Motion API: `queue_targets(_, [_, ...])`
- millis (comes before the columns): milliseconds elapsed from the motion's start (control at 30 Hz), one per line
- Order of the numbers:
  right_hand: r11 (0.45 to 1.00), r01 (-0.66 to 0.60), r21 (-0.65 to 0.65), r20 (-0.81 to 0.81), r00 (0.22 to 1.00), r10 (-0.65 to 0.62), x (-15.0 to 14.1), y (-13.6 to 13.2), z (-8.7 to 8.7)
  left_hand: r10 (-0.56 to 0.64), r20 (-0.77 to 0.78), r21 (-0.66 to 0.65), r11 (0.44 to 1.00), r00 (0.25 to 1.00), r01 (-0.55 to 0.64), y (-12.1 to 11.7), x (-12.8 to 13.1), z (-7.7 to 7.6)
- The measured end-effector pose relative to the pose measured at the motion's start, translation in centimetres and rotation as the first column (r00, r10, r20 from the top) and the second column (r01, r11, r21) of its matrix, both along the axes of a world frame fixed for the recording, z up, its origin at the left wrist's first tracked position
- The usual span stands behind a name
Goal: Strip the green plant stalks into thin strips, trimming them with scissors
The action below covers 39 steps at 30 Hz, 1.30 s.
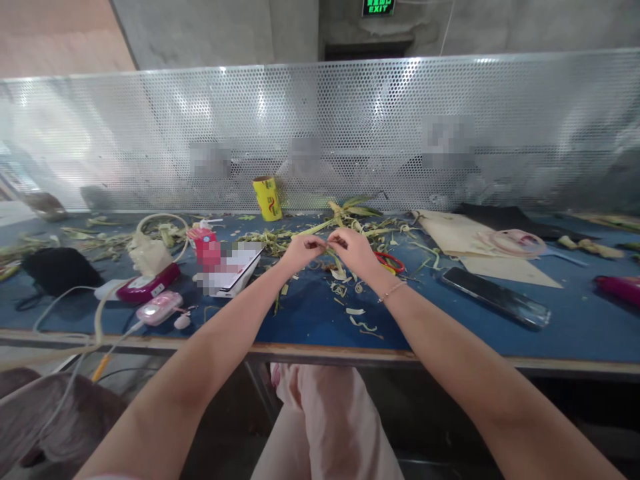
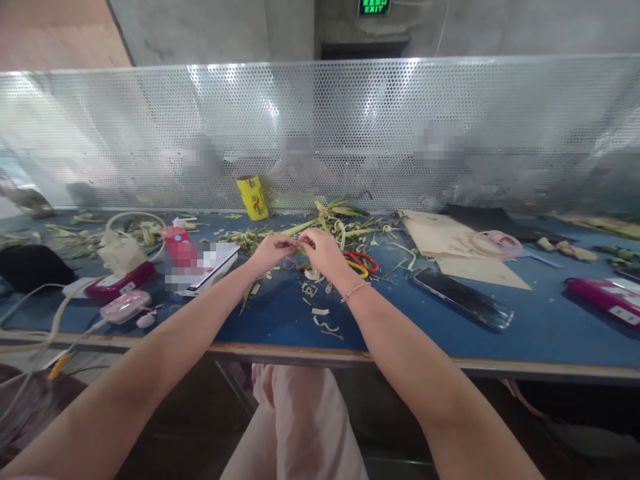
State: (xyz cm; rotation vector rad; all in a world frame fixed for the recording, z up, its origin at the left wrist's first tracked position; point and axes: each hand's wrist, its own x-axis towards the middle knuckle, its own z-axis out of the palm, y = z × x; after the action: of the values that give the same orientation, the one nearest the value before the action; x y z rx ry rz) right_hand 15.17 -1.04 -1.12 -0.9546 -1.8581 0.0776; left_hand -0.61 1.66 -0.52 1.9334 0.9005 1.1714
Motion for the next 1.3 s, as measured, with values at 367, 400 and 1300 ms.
queue_targets(367, [0.936, 0.026, -0.352, -0.197, 0.975, -0.101, 0.0, 0.2, 0.0, 0.076, -0.017, 0.071, 0.995, 0.997, -0.074, 0.2, -0.3, -0.3])
queue_targets(400, [0.935, 0.094, -0.341, -0.114, 0.984, -0.141, 0.1, 0.3, -0.1, 0.092, 0.007, 0.070, 0.993, 0.996, -0.092, 0.3, -0.4, -0.2])
queue_targets(1300, [0.993, -0.083, -0.085, -0.025, 0.996, 0.081, -0.1, -0.2, 0.3, 0.009, -0.120, 0.092, 0.996, 0.993, 0.002, -0.2, -0.2, 0.2])
